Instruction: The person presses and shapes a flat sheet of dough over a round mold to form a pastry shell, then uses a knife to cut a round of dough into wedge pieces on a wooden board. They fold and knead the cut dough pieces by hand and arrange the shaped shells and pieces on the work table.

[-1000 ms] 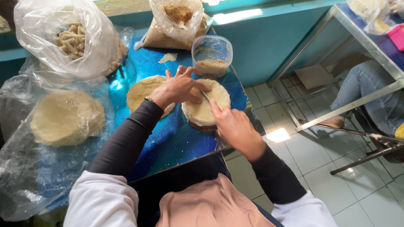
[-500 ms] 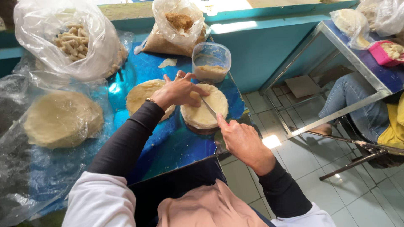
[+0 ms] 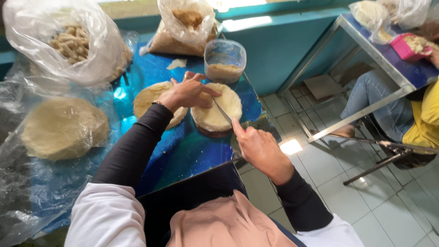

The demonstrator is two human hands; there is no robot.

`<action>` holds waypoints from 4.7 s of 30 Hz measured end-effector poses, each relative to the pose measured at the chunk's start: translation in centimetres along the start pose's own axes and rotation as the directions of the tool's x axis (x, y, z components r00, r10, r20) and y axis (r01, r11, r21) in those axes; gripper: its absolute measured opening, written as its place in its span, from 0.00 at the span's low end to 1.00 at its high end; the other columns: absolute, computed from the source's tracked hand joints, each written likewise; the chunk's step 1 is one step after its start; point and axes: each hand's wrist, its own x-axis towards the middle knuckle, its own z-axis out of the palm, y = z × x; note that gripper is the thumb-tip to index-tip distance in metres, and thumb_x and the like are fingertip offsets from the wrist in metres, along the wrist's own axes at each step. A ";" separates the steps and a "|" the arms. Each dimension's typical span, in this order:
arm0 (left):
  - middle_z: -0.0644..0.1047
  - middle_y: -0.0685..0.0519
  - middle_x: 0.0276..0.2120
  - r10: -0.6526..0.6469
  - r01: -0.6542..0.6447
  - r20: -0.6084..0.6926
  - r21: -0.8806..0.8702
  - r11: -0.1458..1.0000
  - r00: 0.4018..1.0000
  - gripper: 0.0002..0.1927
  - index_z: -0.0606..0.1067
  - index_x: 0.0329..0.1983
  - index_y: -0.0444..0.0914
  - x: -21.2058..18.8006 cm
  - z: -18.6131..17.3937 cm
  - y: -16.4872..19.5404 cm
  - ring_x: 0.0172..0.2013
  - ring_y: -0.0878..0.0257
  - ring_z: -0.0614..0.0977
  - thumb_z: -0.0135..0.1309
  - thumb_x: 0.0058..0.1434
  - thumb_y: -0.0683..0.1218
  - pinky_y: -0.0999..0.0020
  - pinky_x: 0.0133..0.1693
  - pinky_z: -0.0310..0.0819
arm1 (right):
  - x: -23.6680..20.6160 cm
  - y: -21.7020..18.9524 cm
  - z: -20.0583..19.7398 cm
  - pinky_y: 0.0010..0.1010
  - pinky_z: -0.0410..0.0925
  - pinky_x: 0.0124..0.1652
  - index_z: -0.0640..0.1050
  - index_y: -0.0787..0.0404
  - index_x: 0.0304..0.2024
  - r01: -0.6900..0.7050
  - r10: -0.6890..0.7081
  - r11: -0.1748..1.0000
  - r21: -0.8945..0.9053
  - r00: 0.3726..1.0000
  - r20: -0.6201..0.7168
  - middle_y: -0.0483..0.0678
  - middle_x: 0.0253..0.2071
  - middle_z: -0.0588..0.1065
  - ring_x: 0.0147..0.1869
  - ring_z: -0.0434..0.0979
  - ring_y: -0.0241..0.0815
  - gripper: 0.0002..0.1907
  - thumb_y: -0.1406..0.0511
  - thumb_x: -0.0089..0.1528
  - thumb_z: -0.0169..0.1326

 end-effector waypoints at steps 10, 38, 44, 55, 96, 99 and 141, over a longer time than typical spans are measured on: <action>0.63 0.49 0.67 0.005 -0.005 0.003 0.018 1.000 1.000 0.29 0.76 0.57 0.74 -0.3 -0.2 0.7 0.68 0.41 0.55 0.66 0.50 0.60 0.15 0.49 0.61 | -4.0 -0.4 0.0 0.44 0.73 0.27 0.64 0.65 0.69 -0.003 0.002 1.000 -0.010 0.999 -0.039 0.57 0.26 0.74 0.25 0.80 0.55 0.34 0.71 0.59 0.51; 0.79 0.36 0.40 -0.239 0.153 -0.500 -0.207 0.966 0.833 0.30 0.77 0.42 0.30 0.4 7.7 -2.6 0.46 0.41 0.80 0.61 0.60 0.64 0.47 0.48 0.72 | -0.6 1.3 -0.7 0.42 0.73 0.28 0.68 0.58 0.67 0.004 0.012 0.997 0.072 0.975 -0.221 0.52 0.27 0.75 0.27 0.80 0.54 0.28 0.60 0.65 0.54; 0.80 0.38 0.35 -0.354 0.166 -0.474 -0.393 0.904 0.806 0.30 0.76 0.37 0.30 0.6 7.0 -2.9 0.40 0.45 0.81 0.65 0.50 0.62 0.50 0.42 0.74 | 0.6 0.7 -0.4 0.39 0.74 0.26 0.70 0.59 0.67 0.018 -0.001 0.997 0.073 0.975 -0.224 0.52 0.26 0.74 0.25 0.81 0.51 0.27 0.60 0.65 0.54; 0.81 0.40 0.34 -0.402 0.165 -0.419 -0.496 0.852 0.814 0.28 0.76 0.38 0.32 0.1 7.2 -3.3 0.38 0.50 0.83 0.65 0.50 0.60 0.55 0.40 0.75 | 1.5 0.5 -0.5 0.39 0.73 0.24 0.71 0.59 0.65 0.047 -0.051 0.998 -0.031 0.987 -0.154 0.53 0.24 0.74 0.23 0.80 0.50 0.26 0.61 0.66 0.54; 0.79 0.43 0.37 -0.363 0.088 -0.392 -0.568 0.818 0.845 0.23 0.73 0.39 0.33 1.0 6.9 -2.1 0.40 0.50 0.81 0.62 0.50 0.55 0.57 0.42 0.75 | -14.4 5.3 -7.4 0.34 0.75 0.34 0.71 0.49 0.65 -0.113 0.091 0.887 0.447 0.993 0.071 0.45 0.38 0.83 0.33 0.84 0.47 0.28 0.61 0.61 0.53; 0.79 0.43 0.36 -0.365 0.051 -0.391 -0.619 0.783 0.845 0.23 0.73 0.42 0.33 0.1 6.3 -1.2 0.38 0.52 0.82 0.61 0.52 0.55 0.59 0.39 0.76 | -12.9 5.6 -6.3 0.32 0.74 0.34 0.73 0.51 0.63 -0.115 0.157 0.840 0.530 0.987 -0.033 0.46 0.39 0.84 0.32 0.83 0.46 0.26 0.63 0.61 0.55; 0.80 0.40 0.41 -0.359 -0.018 -0.614 -0.520 0.854 0.703 0.25 0.71 0.55 0.34 -1.1 9.1 -1.2 0.43 0.44 0.82 0.61 0.55 0.45 0.52 0.45 0.74 | -11.0 0.0 -4.3 0.41 0.72 0.25 0.69 0.56 0.68 -0.053 0.051 0.999 0.012 0.993 0.109 0.52 0.28 0.76 0.23 0.79 0.52 0.30 0.61 0.63 0.52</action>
